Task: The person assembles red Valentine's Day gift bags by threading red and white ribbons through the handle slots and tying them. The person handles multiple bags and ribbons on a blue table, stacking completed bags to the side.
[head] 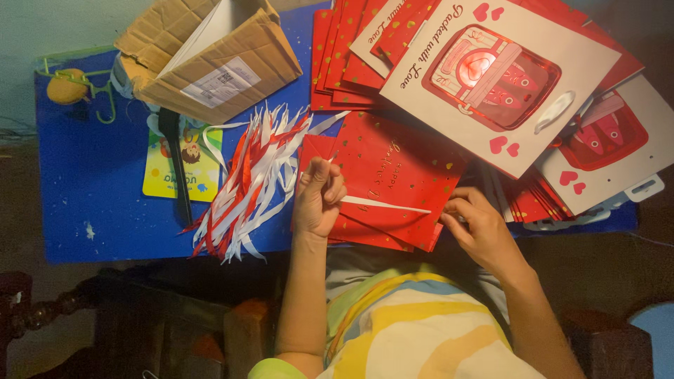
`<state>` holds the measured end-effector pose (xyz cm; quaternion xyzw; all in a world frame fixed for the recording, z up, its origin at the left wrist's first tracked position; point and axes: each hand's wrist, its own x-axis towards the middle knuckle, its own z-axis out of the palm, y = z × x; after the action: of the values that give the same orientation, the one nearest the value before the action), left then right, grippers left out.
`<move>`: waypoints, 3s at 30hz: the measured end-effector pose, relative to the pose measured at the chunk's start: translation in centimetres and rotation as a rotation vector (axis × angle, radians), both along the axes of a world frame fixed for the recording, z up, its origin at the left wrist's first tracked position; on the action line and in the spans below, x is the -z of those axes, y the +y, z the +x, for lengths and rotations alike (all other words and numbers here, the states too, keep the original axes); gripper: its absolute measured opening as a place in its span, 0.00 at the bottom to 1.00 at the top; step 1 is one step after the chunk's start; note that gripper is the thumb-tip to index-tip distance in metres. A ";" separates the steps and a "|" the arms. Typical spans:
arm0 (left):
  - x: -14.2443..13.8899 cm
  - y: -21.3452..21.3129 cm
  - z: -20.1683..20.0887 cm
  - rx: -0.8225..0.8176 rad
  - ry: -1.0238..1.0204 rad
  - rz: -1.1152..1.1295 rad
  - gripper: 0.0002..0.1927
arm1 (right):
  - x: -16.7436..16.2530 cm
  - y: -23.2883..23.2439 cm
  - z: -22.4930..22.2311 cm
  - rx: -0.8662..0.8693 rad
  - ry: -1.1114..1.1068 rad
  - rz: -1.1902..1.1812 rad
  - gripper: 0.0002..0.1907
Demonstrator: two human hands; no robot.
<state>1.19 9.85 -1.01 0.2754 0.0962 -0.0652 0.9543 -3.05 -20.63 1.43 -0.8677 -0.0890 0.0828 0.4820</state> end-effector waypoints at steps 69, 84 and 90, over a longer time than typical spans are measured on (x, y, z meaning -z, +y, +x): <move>-0.8 -10.8 -0.5 0.332 -0.212 0.925 0.08 | 0.6 0.9 0.1 0.226 0.218 0.160 0.29; -2.7 -10.5 -0.7 0.220 -0.409 1.347 0.06 | 1.3 0.8 0.0 0.196 0.266 -0.029 0.30; -2.5 -10.2 -1.1 0.317 -0.326 1.293 0.07 | 2.4 -1.2 0.3 -0.030 0.146 0.265 0.24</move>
<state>0.11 -0.32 1.48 0.8070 -0.0705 -0.0913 0.5792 -2.74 -21.86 -0.95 -0.7866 -0.0769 0.1406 0.5963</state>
